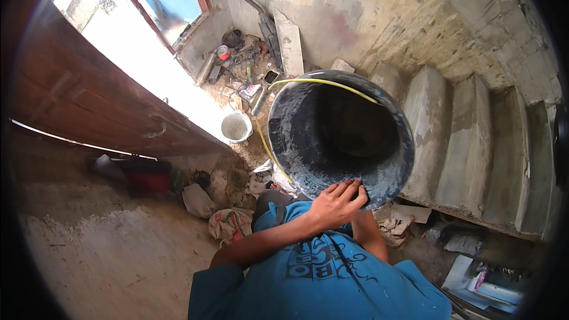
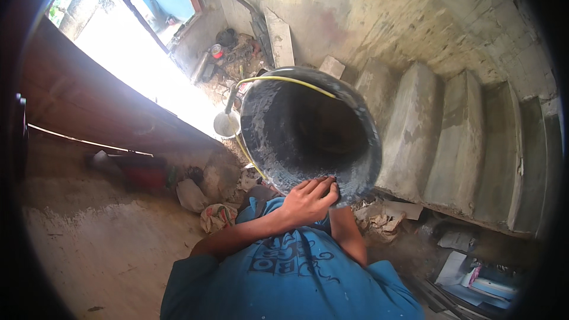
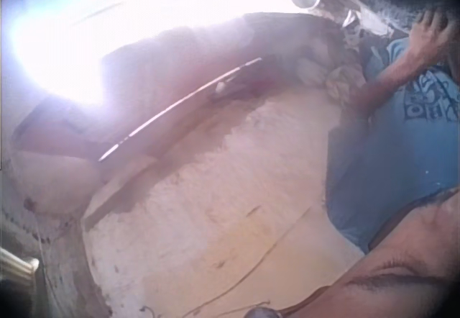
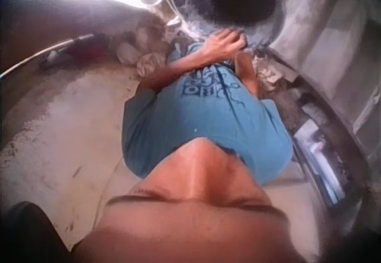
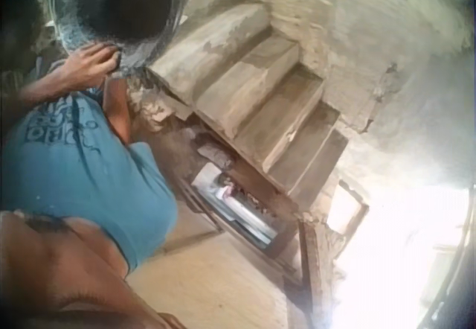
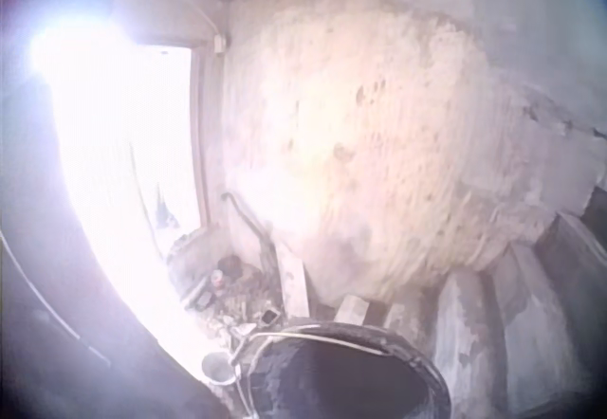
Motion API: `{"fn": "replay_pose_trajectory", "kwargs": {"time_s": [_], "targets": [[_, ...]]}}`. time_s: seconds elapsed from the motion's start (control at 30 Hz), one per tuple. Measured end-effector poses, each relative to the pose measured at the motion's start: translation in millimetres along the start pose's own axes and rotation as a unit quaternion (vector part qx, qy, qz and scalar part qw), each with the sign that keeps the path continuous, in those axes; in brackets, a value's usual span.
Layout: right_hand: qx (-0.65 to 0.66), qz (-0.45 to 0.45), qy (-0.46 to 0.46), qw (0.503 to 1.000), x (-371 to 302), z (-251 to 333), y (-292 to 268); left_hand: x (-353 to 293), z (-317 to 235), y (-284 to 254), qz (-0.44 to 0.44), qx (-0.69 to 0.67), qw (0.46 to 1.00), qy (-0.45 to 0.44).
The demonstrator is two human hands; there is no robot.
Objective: The person scoops plaster from a bucket and applies it to the underside of a spiral staircase using a trowel. They then walk down the stairs, scrape remaining plaster from the bucket, and continue working.
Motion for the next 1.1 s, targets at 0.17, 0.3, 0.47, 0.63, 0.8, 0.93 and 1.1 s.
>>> {"fn": "replay_pose_trajectory", "kwargs": {"time_s": [0.17, 0.3, 0.47, 0.63, 0.8, 0.93, 1.1], "targets": [[-0.007, 0.0, -0.014, 1.0, -19, -4, 19, 11, -8, -8, 0.07, -0.039, 0.997, 0.009], [-0.03, 0.003, -0.044, 0.999, -1, 4, 33, 33, 7, -36, 0.056, -0.206, 0.971, -0.111], [-0.111, 0.004, -0.113, 0.987, 25, 28, 57, 57, 77, -51, 0.037, -0.351, 0.883, -0.31], [-0.159, -0.101, -0.15, 0.971, 17, 51, 61, 10, 102, -51, 0.064, -0.566, 0.764, -0.304], [-0.354, -0.027, -0.171, 0.919, 31, 68, 92, -39, 175, -22, -0.179, -0.683, 0.578, -0.409], [-0.556, -0.132, -0.163, 0.804, 21, 96, 112, -70, 197, 17, -0.294, -0.668, 0.53, -0.431], [-0.356, -0.098, -0.304, 0.878, -17, 97, 138, -93, 188, 29, -0.362, -0.703, 0.513, -0.334]]}}
Point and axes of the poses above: each hand's wrist, its own x-axis towards the middle knuckle, its own y-axis out of the palm, z = x × y, the point moved 8 cm from there along x, towards the middle knuckle, and after that the axes turned 11 degrees about z, right-handed, at the moved point
